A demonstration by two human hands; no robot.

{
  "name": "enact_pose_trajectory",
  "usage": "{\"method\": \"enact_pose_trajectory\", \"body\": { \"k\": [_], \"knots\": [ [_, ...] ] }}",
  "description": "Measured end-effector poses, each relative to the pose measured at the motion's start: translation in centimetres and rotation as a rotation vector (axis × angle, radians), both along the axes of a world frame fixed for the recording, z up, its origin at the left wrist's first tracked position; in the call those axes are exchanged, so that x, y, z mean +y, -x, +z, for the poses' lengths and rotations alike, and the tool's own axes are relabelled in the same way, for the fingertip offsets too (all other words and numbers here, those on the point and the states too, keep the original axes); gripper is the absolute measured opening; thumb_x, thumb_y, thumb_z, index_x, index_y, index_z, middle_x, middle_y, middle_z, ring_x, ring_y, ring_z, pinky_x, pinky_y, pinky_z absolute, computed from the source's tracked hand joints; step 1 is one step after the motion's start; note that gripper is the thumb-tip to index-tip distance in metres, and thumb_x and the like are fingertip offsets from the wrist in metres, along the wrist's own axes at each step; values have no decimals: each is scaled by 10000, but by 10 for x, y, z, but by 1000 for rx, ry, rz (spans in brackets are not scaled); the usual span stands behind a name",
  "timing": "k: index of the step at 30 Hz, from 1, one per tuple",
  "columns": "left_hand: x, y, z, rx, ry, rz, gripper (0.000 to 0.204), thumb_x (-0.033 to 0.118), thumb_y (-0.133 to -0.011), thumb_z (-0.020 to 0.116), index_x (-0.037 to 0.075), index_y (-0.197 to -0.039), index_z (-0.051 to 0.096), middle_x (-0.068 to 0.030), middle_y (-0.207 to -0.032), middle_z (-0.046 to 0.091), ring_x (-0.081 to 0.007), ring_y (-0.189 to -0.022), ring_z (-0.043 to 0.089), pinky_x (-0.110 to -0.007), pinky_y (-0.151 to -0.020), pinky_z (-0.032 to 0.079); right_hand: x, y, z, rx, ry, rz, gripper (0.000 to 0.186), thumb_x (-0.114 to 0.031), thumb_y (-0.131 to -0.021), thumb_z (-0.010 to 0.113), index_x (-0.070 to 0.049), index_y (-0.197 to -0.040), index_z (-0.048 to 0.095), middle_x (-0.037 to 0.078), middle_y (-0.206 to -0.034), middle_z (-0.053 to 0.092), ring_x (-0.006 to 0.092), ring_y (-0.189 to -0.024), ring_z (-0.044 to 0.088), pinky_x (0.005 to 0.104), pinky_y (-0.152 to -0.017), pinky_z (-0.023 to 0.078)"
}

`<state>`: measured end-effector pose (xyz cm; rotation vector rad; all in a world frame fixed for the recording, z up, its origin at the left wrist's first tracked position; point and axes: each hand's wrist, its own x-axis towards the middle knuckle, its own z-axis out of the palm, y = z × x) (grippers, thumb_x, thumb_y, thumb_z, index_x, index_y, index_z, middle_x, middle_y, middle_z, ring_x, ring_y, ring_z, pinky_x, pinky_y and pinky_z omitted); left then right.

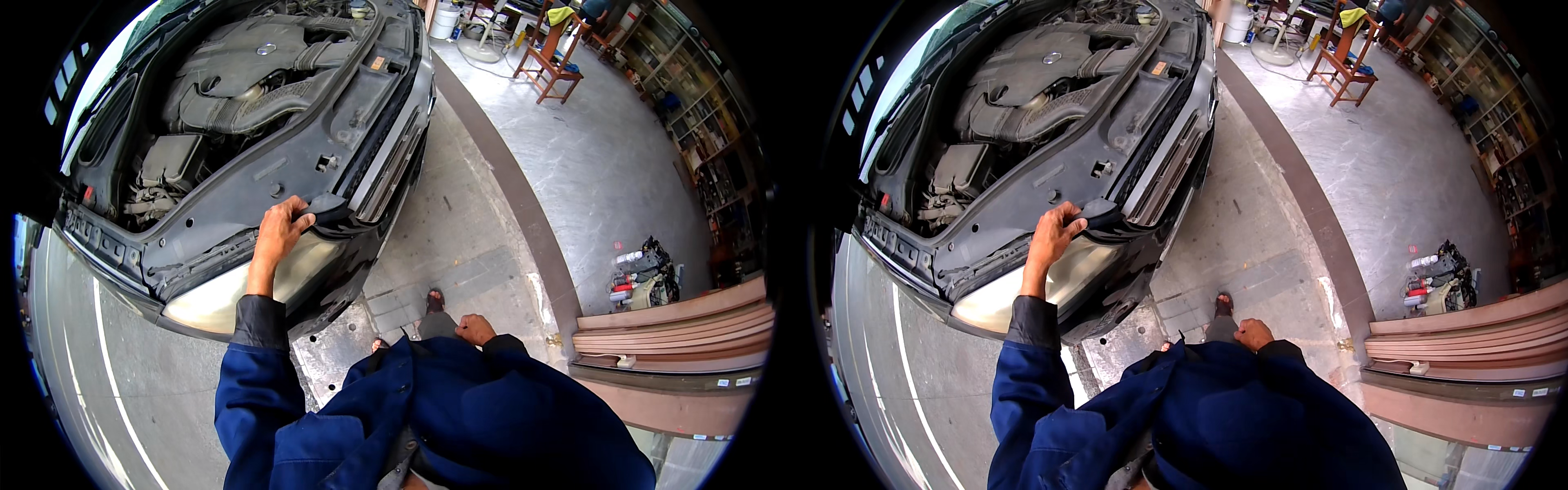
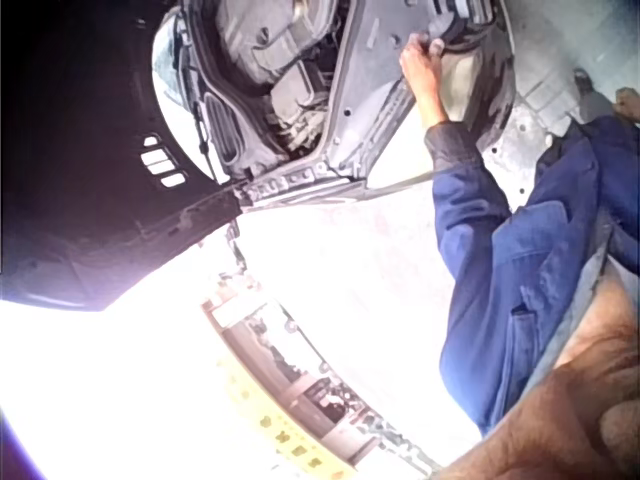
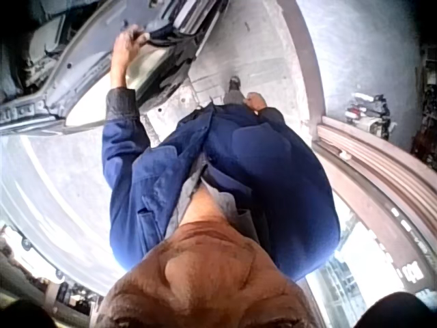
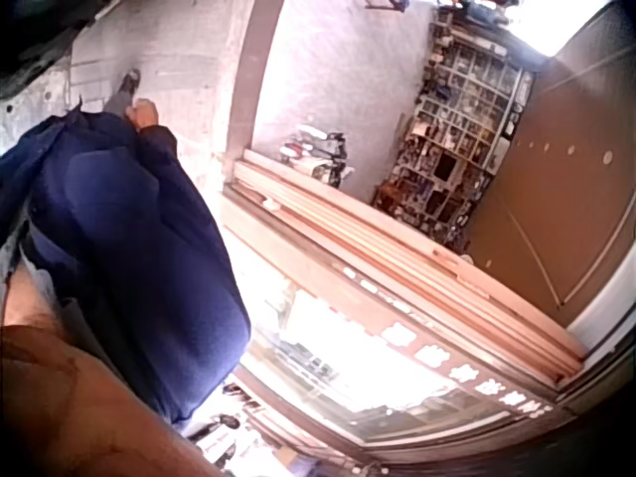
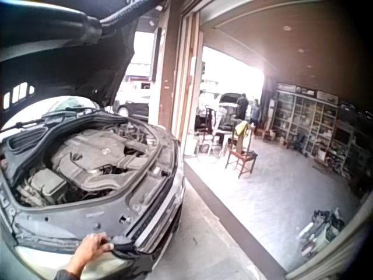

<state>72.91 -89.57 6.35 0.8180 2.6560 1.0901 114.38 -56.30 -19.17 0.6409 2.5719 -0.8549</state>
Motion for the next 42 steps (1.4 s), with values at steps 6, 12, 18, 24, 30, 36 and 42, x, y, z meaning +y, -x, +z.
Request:
{"method": "enact_pose_trajectory", "body": {
  "k": [6,12,18,24,30,36,42],
  "knots": [
    [-6,-7,-1,92,40,43,339,306,-901,723,19,-1078,686,-191,-898,703,-383,-916,665,-453,-828,509,12,12,8,22,-16,-8,301,-328,-816,737,-29,-847,743,202,-901,751,382,-887,723,450,-836,570],
    [30,-38,16,359,-144,168,399,157,-925,737,-7,-1273,631,-201,-1189,680,-366,-1116,659,-427,-991,495,40,47,34,280,120,-379,273,-307,-847,731,-43,-911,750,169,-899,754,355,-826,728,446,-776,565],
    [139,-125,21,-86,-511,10,334,132,-971,734,4,-1263,634,-107,-1143,681,-204,-1056,644,-348,-960,516,54,105,187,386,576,-435,276,-268,-999,684,8,-997,683,-2,-777,672,77,-638,595,280,-629,529],
    [245,-181,-63,-832,-600,-170,424,221,-1019,706,-61,-1316,598,-116,-1157,695,-173,-1015,677,-322,-859,578,83,125,187,661,470,-221,282,-272,-1004,661,9,-1000,686,87,-805,689,184,-724,648,345,-677,529],
    [306,-187,-87,-979,-553,-135,287,214,-1028,698,-41,-1158,682,-87,-1047,723,-156,-913,695,-317,-814,608,126,117,180,710,274,-68,254,-243,-982,629,10,-981,650,228,-826,689,443,-806,675,506,-725,523],
    [365,-199,-78,-1059,-613,-82,214,170,-1004,728,-30,-1073,700,-73,-987,726,-144,-875,698,-311,-808,617,181,106,203,759,26,-53,140,-212,-989,617,-80,-994,665,143,-928,719,347,-964,663,512,-1006,448],
    [427,-202,-69,-1055,-489,-147,165,157,-1000,735,-2,-1033,704,-44,-914,732,-121,-802,690,-273,-731,585,224,78,207,821,-146,-111,215,-206,-987,639,-83,-1147,712,105,-959,723,285,-1003,661,488,-1087,424]
  ]
}}
